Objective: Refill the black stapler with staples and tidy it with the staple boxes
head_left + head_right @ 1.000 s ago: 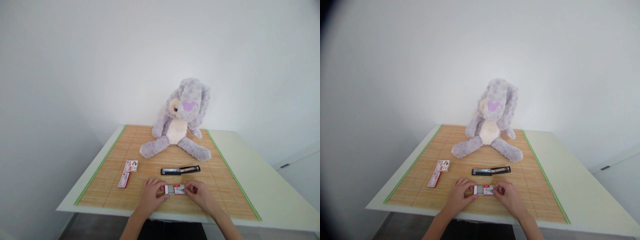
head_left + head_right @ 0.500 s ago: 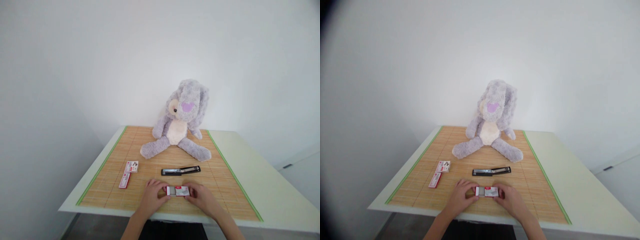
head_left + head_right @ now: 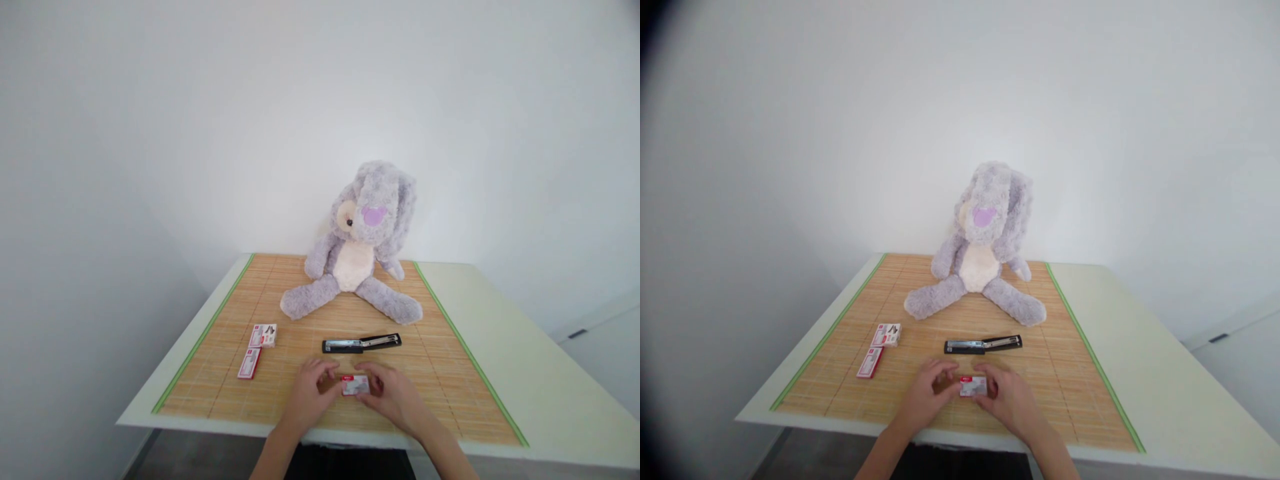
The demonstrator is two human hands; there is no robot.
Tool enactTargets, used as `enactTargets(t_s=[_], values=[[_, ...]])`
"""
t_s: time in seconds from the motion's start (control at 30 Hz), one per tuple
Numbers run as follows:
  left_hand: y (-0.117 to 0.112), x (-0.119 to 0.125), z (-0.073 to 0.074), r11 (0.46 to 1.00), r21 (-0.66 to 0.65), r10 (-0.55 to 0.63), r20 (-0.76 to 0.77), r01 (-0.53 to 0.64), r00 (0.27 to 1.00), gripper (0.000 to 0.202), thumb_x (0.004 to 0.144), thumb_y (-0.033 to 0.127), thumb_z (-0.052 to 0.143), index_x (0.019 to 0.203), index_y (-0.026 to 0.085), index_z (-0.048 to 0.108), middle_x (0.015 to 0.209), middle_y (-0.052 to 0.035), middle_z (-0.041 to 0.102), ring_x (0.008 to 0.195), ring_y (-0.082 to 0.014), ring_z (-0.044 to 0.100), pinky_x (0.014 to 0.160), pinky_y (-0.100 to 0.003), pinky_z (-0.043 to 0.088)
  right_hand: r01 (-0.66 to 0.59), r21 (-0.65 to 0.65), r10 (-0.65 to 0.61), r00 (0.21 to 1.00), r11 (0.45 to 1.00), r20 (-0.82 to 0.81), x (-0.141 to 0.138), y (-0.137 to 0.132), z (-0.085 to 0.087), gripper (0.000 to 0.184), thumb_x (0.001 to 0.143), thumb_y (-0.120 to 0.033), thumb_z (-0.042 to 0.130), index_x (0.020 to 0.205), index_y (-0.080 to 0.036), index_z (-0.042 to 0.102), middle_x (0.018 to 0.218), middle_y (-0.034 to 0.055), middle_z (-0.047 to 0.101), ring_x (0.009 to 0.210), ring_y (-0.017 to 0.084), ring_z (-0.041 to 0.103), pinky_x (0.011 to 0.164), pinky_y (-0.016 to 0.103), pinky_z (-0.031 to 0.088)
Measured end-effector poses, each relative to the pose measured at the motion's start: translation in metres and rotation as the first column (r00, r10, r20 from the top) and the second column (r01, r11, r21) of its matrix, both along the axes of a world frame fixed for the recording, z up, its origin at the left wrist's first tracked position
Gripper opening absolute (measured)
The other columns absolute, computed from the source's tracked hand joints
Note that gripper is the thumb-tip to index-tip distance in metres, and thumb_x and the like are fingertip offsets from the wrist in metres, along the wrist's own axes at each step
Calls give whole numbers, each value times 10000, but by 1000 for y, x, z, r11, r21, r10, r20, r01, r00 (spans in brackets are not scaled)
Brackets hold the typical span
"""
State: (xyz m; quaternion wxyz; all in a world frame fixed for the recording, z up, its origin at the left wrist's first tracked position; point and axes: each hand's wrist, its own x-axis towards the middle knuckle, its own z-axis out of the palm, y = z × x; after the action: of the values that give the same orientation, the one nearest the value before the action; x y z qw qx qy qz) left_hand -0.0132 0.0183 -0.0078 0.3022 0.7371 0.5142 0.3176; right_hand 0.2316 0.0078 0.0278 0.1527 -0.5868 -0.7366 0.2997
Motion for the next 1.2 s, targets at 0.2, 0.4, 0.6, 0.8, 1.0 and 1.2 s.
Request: enactTargets(t_s=[0.2, 0.4, 0.6, 0.8, 1.0, 1.2], values=[[33, -7, -4, 961, 152, 252, -136, -231, 958, 555, 845, 454, 730, 1366, 311, 600, 1423, -61, 570, 1314, -297, 485, 1128, -499, 361, -71, 34, 71, 997, 997, -22, -15, 5, 7, 220, 861, -272, 692, 1046, -322, 800, 869, 5, 730, 780, 183, 640, 716, 271, 391], [49, -10, -6, 986, 130, 131, -204, -106, 970, 324, 826, 438, 771, 1136, 344, 743, 1557, -2, 490, 1426, -299, 401, 1189, -529, 281, -24, 132, 28, 999, 991, -30, -23, 25, 11, 202, 919, -326, 653, 1068, -268, 777, 800, 8, 678, 734, 173, 600, 683, 257, 368], [37, -12, -2, 992, 119, 60, -201, -36, 978, 339, 829, 498, 766, 1136, 354, 751, 1577, -2, 474, 1444, -292, 395, 1246, -565, 163, -46, 176, 48, 999, 983, -6, -29, 49, 12, 195, 968, -340, 611, 1048, -279, 778, 818, 0, 685, 757, 162, 605, 707, 248, 366], [30, -10, -5, 991, 117, 90, -208, -66, 974, 329, 833, 497, 765, 1137, 372, 747, 1565, 3, 485, 1453, -294, 392, 1261, -591, 73, -69, 136, 61, 997, 988, 56, -34, 52, 8, 171, 949, -338, 639, 1033, -294, 781, 779, -9, 695, 751, 167, 622, 697, 249, 349], [30, -10, -4, 991, 115, 96, -200, -74, 975, 331, 831, 485, 768, 1141, 370, 746, 1557, 1, 494, 1451, -293, 396, 1265, -593, 78, -36, 147, 24, 996, 988, 88, -35, 51, 8, 194, 933, -361, 659, 1077, -311, 778, 809, -6, 716, 759, 174, 633, 672, 256, 335], [31, -10, -3, 991, 113, 96, -191, -76, 977, 337, 815, 477, 783, 1132, 366, 749, 1547, -4, 503, 1441, -300, 407, 1264, -598, 92, 23, 160, -40, 994, 987, 104, -16, 44, 9, 173, 924, -383, 662, 1003, -288, 783, 788, 3, 713, 721, 174, 621, 642, 267, 318]])
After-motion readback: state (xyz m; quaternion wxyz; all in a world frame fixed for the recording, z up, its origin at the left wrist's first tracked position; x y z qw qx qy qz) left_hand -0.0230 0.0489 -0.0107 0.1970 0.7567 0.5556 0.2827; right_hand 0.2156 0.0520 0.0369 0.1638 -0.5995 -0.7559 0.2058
